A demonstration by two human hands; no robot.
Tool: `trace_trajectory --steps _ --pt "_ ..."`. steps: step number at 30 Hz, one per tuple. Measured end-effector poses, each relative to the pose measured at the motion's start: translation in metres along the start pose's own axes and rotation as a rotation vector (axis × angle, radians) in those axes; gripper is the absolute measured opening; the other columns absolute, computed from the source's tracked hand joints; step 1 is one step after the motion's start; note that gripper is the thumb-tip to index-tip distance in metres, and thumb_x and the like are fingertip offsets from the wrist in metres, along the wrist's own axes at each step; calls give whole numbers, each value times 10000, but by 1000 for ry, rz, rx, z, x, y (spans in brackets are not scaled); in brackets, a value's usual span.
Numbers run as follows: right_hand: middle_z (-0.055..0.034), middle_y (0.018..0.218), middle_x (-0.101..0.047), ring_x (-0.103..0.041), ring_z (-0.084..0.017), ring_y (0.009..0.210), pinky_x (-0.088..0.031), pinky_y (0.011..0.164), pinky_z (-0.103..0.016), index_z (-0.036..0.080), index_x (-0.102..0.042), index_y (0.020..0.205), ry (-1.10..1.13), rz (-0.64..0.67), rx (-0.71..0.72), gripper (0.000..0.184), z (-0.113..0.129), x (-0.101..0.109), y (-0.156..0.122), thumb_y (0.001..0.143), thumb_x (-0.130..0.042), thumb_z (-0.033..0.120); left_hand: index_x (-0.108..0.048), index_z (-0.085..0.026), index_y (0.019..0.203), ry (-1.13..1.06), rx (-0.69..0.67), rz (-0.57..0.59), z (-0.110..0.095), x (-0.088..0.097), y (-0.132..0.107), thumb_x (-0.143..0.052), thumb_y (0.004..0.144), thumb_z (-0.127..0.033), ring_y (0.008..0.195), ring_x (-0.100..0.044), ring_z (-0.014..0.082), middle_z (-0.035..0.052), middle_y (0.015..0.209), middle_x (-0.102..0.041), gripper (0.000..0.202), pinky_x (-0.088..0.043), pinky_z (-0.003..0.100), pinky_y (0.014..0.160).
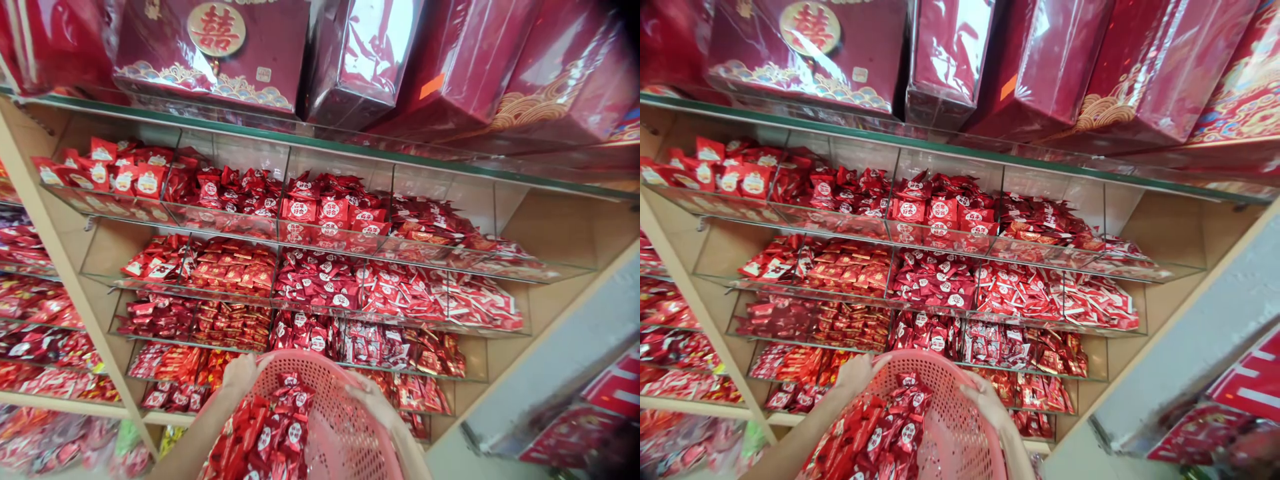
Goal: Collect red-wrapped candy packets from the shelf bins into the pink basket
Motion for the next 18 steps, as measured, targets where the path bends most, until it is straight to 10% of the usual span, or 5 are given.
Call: trace_trajectory --steps 10,18 --pt "-85 880 -628 -571 -206 839 -420 751 -289 159 -593 879 -537 -404 132 371 37 30 -15 740 -442 467 -607 -137 851 -78 42 145 1 -5 6 -174 634 -707 870 -572 293 167 883 -639 748 -436 391 728" --pt "-51 850 -583 -539 -158 790 -408 738 -270 178 -515 924 -813 -517 562 225 191 -15 -26 786 -440 338 -615 -141 845 -115 51 172 2 -8 9 -165 623 -717 874 -568 301 175 894 -637 763 -430 405 732"
Point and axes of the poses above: each hand's wrist, its own y-axis towards the middle knuckle, its own x-axis out of the back of the hand, z = x × y, the point moved 8 cm from there along y, towards the middle knuckle
